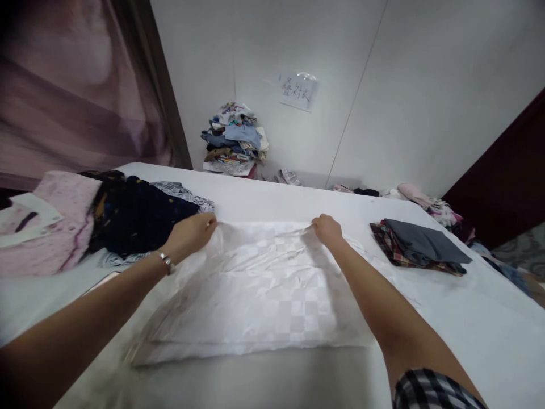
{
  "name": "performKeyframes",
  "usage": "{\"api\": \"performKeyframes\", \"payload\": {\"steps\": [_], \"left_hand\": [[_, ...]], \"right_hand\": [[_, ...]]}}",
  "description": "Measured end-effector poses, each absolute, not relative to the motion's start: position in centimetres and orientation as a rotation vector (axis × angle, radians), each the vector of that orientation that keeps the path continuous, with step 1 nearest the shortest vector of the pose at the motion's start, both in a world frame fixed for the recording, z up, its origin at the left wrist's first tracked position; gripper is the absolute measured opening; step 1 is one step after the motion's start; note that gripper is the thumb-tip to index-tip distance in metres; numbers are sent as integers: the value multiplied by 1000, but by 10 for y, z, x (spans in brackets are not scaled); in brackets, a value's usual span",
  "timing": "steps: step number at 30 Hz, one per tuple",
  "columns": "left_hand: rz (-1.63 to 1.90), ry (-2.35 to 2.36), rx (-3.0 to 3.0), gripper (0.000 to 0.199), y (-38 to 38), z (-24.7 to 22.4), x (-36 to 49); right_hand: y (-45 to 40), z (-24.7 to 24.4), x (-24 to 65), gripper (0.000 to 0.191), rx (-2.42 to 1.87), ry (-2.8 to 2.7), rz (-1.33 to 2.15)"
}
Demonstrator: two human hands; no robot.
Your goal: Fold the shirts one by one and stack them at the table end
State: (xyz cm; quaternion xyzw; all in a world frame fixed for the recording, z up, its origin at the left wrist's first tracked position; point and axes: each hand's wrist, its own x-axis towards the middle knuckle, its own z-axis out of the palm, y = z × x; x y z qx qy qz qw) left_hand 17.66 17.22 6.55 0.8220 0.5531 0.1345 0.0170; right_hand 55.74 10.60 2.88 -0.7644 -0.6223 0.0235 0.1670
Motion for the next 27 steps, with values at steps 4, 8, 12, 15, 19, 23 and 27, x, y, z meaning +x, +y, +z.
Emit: {"api": "performKeyframes", "payload": {"steps": [4,8,12,15,19,23,27], "left_hand": [[897,1604,2192,30,228,104,224],[1023,1367,1948,45,265,111,264],[830,1359,2094,44,260,71,251],[620,1356,2217,36,244,33,220],[258,1375,2517,35,234,8,194],[-14,1540,2665,24,243,14,196],[67,1672,2654,30,262,31,205]], "right_hand": [[145,50,579,27,-2172,-1418,132],[164,48,593,38,-2088,-1249,210],[145,22,607,42,-2087,-1242,242],[123,3,623,37,-2196,-1288,229],[106,-10,642,40,-2398,-1283,215],[102,-13,648,29,-2527,-1274,214],[96,-15,648,28,-2569,-1224,166]]}}
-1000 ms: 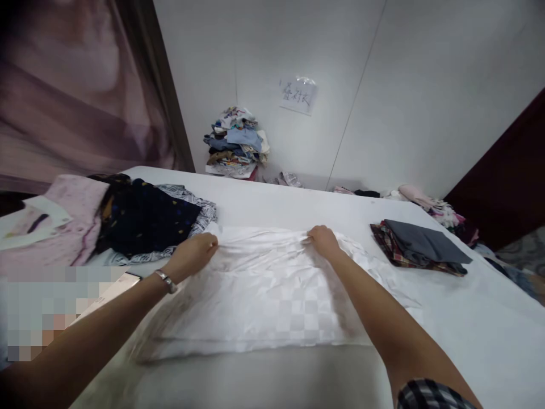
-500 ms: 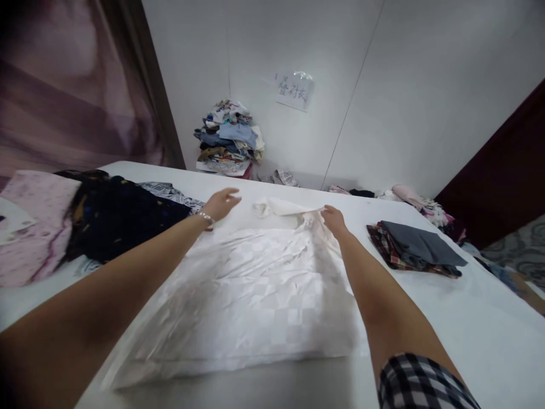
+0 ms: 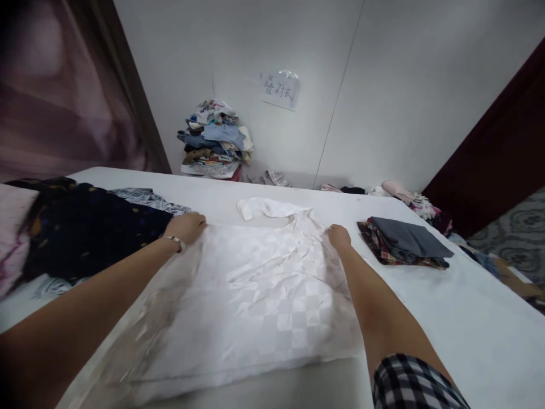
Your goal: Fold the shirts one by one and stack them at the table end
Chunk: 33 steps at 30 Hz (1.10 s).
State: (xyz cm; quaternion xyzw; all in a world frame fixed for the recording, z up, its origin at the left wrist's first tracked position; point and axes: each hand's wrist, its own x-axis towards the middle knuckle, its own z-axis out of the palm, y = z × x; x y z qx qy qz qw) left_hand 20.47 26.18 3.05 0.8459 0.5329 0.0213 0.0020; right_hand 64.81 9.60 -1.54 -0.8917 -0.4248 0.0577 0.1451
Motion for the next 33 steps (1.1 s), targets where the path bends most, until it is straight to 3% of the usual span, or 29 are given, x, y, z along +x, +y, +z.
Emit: {"api": "performKeyframes", "payload": {"steps": [10,23,30,33], "left_hand": [[-15,1706,2448,47,290,1,197],[96,1822,2240,38,292,-12,191],[166,1799,2167,36,296,-15,191],[170,1786,2153,32,297,-15,190]], "right_hand": [[104,-9,668,44,-2601,-1219,79],[217,-8,569,48,-2471,-1710,101],[233,-17,569,22,-2525,-1503,180],[233,-13,579,31,-2406,-1365,265]]}}
